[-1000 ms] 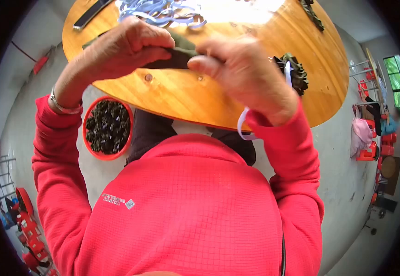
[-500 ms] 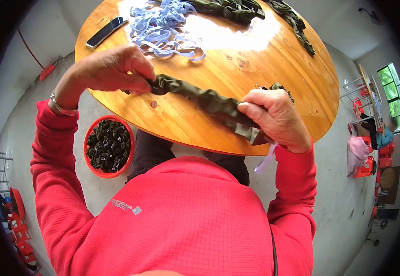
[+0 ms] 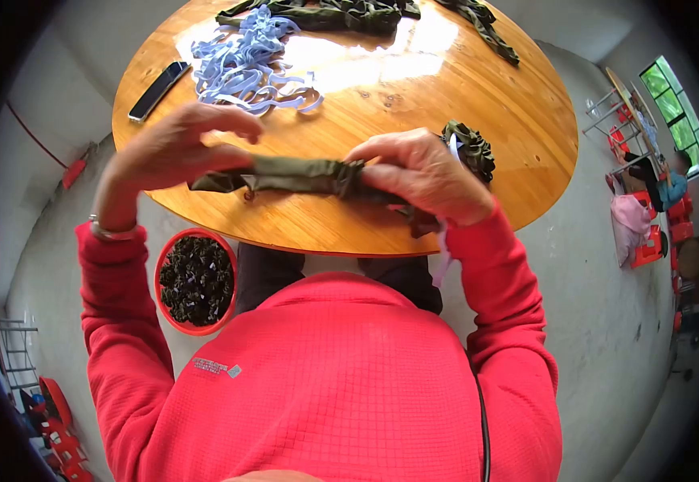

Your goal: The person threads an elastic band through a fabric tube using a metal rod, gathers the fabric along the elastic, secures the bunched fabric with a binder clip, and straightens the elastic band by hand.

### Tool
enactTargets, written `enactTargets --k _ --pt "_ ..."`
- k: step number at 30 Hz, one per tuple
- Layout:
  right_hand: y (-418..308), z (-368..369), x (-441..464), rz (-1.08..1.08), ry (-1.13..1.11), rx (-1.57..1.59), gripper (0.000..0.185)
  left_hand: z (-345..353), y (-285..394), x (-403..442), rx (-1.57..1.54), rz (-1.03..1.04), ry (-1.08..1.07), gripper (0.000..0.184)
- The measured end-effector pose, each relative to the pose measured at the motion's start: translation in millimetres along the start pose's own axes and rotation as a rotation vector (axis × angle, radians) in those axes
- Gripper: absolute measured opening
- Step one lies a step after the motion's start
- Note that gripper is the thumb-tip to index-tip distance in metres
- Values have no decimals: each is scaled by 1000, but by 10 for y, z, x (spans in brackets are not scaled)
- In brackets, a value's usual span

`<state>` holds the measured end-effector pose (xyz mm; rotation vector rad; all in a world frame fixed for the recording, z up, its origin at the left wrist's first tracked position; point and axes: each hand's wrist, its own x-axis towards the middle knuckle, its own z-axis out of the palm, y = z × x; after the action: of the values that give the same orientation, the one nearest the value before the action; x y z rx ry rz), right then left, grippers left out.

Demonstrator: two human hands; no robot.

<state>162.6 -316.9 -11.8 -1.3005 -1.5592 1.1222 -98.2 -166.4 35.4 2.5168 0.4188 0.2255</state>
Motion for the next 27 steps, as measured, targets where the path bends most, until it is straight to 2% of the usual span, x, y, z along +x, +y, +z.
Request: enactTargets --k 1,5,7,8,9,10,11,13,17,18,21,22,25,26,27 --pt "-21 -82 -44 -33 23 12 18 -148 41 -44 -73 -101 -19 23" --pt "-159 -203 -182 -52 47 -71 16 -184 -11 -158 -201 29 -14 16" --pt "-148 -188 -194 -79 28 -159 16 -151 5 -129 -98 34 -105 14" --pt "-130 -157 -177 -96 23 -203 16 -119 20 -139 -124 -54 -124 11" --pt "-118 -129 -151 -113 18 -249 15 -102 12 -136 -66 -46 -130 10" --pt "-122 -104 -129 -49 4 -148 17 -94 7 -136 -7 -38 -134 8" --pt "-102 -72 -100 -90 -4 -206 16 -84 7 -135 52 -29 -139 8" --pt "-58 -5 -34 -171 -24 -326 16 -21 80 -108 103 64 -119 8" --pt "-119 242 130 -178 -57 -265 16 190 122 12 145 186 -81 16" --pt "-86 286 191 -277 -57 -314 16 230 143 42 189 190 -62 18" --pt "-11 337 282 -248 -69 -259 17 276 81 53 231 182 -49 17" --pt "-44 321 270 -123 -112 -187 19 278 39 48 233 198 -55 14" --pt "-157 214 249 -105 -147 -233 18 212 -29 50 264 247 12 10" --pt "-226 164 220 17 -148 -195 18 177 -46 38 279 262 50 9" --pt "-246 127 196 41 -115 -123 17 138 -80 17 320 252 44 8"
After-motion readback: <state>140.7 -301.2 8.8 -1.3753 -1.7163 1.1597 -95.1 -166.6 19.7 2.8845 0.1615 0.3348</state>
